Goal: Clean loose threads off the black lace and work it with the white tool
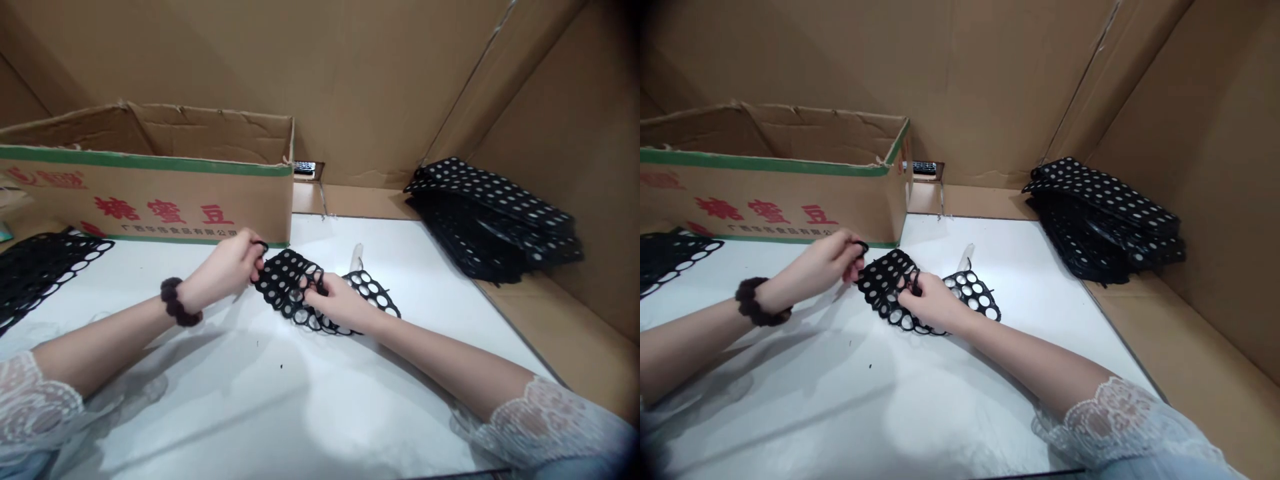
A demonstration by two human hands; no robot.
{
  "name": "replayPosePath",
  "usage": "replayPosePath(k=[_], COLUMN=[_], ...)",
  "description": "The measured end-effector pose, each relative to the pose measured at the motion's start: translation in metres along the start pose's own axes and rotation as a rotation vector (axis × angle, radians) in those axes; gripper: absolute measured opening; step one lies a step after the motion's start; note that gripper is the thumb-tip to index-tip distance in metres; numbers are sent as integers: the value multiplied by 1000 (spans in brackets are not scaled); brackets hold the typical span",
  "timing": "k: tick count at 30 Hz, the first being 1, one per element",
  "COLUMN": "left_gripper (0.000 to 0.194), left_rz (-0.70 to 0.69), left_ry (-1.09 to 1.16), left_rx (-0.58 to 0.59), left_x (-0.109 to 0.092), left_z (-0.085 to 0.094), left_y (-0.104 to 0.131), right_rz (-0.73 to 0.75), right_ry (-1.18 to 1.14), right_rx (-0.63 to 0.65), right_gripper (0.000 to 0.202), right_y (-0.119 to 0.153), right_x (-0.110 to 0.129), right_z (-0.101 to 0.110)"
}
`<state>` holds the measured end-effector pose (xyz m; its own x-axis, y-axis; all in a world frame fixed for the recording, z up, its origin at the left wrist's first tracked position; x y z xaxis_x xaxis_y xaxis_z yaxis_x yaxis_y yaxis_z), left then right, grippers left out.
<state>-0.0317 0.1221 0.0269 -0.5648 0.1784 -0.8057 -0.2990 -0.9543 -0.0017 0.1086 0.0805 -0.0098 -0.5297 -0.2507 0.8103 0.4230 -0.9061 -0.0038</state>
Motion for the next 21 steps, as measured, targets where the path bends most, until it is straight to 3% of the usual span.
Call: replayPosePath(k=[2, 3, 7, 9, 15, 21], left_gripper=[20, 20, 17, 17, 22, 13], left_rz=[-48, -65, -85, -90, -93, -163], left_ry=[-98, -139, -192, -200, -217, -299], left_rx=[-60, -28, 273, 358, 399, 358], left_x=[-2, -3, -6, -8, -7, -7], left_z=[9, 6, -29, -43, -57, -54], left_y=[3, 6, 26, 35, 41, 35], right_rz=[19, 38, 138, 141, 86, 59], right_ry=[11, 10, -36, -64, -96, -154], right_rx=[3, 17, 106, 114, 66, 100], right_gripper=[7, 8, 23, 23, 15, 16], right_y=[1, 1, 4, 3, 1, 3], right_x=[4, 7, 20, 20, 10, 11], right_z=[1, 0, -4, -5, -9, -12])
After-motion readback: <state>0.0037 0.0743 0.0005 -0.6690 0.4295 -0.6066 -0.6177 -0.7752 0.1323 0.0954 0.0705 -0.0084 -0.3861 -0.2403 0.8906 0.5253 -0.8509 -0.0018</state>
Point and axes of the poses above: each hand's wrist, its own y-axis away from the middle knuckle, its own z-axis out of the back of the hand, x = y × z, the point moved 8 cm from there along -y, towards the middle knuckle, and after that the axes turned 11 degrees about y, right-handed, at the moved point
